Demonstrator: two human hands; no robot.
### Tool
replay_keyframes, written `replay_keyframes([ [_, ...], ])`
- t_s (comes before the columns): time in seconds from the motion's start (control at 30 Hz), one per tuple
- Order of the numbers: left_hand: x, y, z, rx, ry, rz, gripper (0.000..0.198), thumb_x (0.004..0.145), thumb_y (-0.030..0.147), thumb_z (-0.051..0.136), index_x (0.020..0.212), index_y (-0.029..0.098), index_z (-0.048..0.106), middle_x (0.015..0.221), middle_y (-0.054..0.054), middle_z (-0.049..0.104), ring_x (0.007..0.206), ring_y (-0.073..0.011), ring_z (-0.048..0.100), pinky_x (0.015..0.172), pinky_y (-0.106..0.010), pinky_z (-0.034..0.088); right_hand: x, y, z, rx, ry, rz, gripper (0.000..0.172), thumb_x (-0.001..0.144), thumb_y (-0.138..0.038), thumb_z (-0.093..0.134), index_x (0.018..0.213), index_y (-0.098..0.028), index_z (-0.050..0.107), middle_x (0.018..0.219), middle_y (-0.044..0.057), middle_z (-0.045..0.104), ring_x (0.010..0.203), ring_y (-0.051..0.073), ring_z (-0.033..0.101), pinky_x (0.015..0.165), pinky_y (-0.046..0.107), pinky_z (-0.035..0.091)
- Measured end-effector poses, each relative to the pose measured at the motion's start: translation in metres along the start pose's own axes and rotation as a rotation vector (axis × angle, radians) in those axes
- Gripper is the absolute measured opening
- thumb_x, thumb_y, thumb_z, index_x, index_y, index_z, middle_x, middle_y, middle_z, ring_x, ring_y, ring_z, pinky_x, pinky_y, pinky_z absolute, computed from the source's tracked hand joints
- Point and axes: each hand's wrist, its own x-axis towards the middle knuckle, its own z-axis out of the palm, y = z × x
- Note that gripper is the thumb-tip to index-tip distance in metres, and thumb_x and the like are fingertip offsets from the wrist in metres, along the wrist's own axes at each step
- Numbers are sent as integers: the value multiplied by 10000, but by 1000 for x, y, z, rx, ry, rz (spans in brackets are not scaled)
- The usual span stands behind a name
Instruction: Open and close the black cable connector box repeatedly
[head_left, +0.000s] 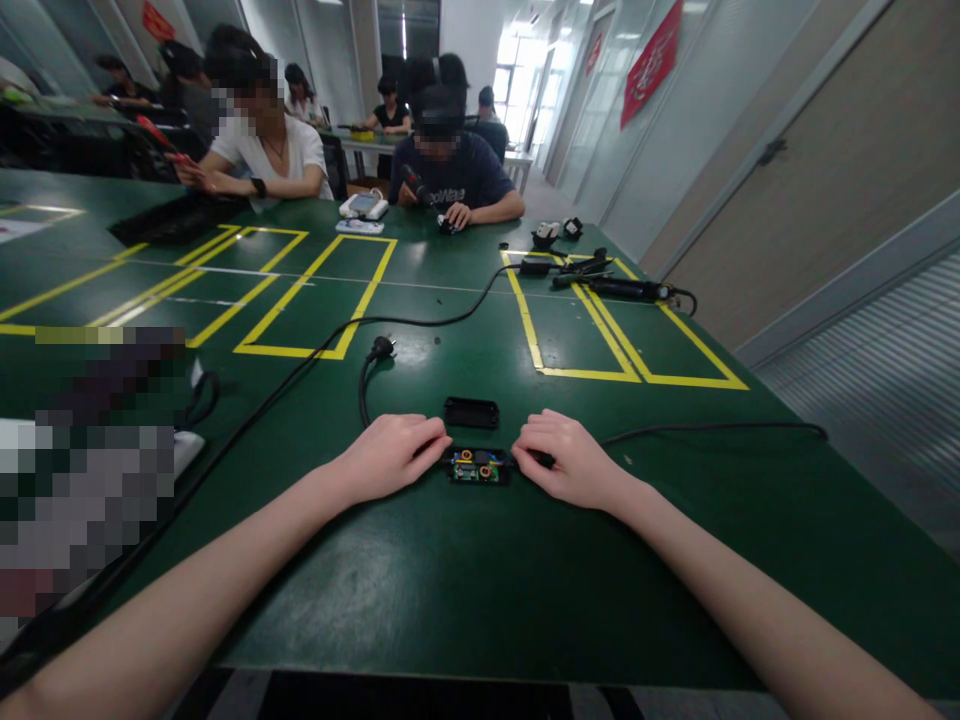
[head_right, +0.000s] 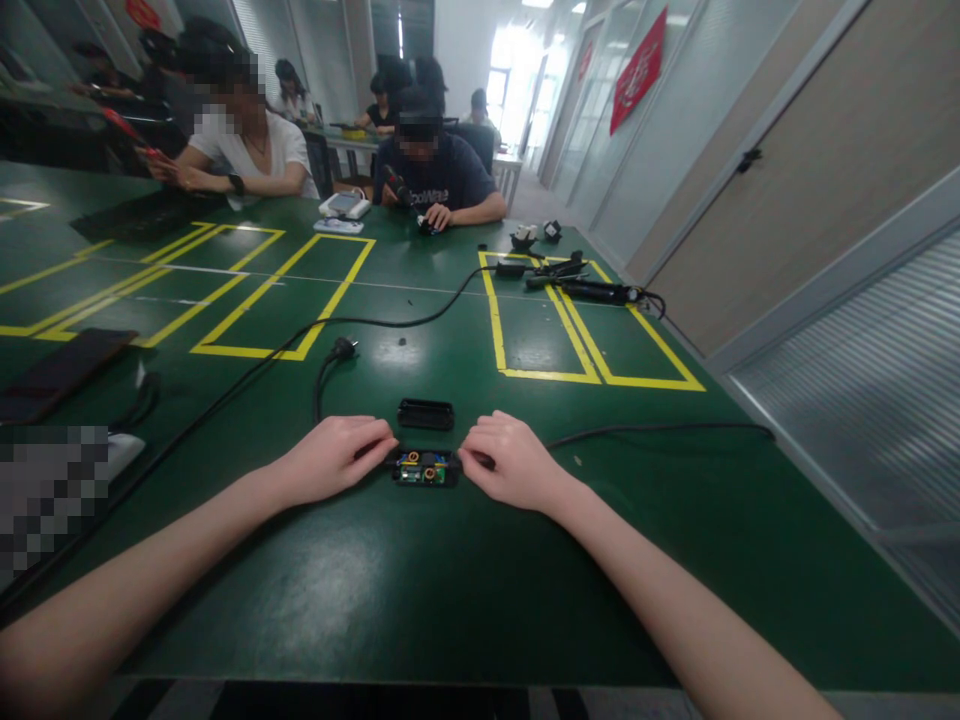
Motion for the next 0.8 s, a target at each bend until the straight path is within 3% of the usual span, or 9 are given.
replay_keyframes([
  [0.17, 0, -2, 4, -44, 19, -3, 323, 1101, 307, 393, 873, 188, 589, 740, -5, 626, 673, -159, 632, 646, -250, 439, 0, -1, -2, 74, -11, -3, 216, 963, -132, 509, 840, -183, 679, 760, 45, 700, 719, 186, 589, 699, 318, 402],
  [0.8, 4, 9, 12, 213, -23, -82, 291, 1099, 309, 423, 906, 186, 604, 767, -32, 700, 692, -205, 687, 615, -275, 438, 0, -4, 4, 11, -61, 158, 143, 820, -84, 580, 842, -195, 668, 712, 0, 664, 648, 148, 568, 683, 279, 391],
])
